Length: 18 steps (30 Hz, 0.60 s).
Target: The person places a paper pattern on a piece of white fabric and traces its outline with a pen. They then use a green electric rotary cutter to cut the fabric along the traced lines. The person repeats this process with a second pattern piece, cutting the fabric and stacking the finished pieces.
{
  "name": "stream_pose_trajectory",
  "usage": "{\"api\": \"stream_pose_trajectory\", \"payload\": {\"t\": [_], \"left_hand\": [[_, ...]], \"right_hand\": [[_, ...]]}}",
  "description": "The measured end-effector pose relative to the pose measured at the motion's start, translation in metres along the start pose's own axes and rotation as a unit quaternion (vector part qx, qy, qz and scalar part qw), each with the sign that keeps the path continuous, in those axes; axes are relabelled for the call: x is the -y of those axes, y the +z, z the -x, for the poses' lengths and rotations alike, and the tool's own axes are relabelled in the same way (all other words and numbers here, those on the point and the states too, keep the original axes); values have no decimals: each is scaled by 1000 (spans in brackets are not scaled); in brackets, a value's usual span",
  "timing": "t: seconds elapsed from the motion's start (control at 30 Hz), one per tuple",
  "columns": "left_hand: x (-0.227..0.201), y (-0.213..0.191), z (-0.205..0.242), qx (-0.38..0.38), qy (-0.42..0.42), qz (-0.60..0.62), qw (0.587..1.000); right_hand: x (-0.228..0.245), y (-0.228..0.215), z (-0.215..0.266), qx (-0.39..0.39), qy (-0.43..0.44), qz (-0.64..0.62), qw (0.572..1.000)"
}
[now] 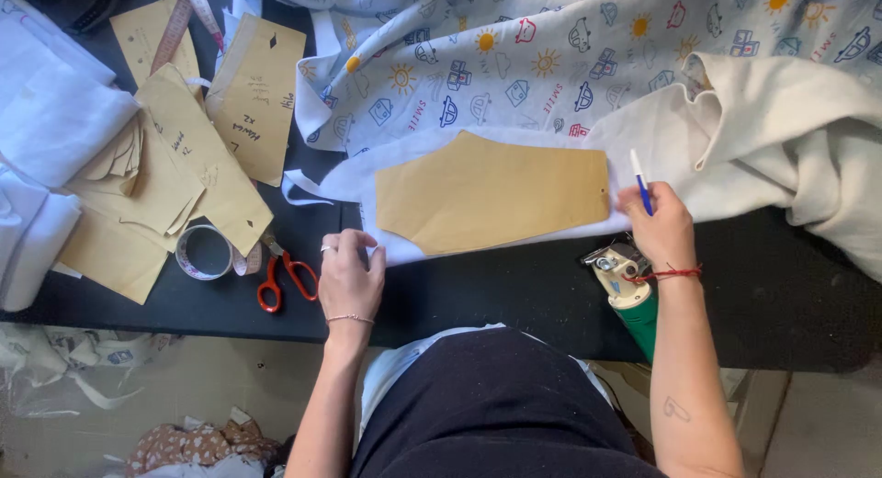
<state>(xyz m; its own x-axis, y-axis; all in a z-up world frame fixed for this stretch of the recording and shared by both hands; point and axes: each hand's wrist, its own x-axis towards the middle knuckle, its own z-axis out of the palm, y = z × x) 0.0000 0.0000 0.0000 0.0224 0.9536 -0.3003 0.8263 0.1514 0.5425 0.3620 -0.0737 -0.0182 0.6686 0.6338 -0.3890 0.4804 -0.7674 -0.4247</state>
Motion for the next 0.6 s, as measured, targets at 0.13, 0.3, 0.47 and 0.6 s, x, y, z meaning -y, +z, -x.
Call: {"api": "stream_pose_trajectory", "payload": {"t": [0.13,0.3,0.47,0.6], "left_hand": [[-17,5,-18,55,-32,60,996],[-17,6,-24,61,-77,67,993],[-2,13,-21,9,-61,40,997],[-2,3,-17,-3,-68,63,996]], "right_hand": [[1,20,-10,31,-5,-8,999],[-17,39,-19,20,-40,-58,997],[3,32,-5,41,-75,-70,994],[6,31,-3,40,-87,-35,995]]}}
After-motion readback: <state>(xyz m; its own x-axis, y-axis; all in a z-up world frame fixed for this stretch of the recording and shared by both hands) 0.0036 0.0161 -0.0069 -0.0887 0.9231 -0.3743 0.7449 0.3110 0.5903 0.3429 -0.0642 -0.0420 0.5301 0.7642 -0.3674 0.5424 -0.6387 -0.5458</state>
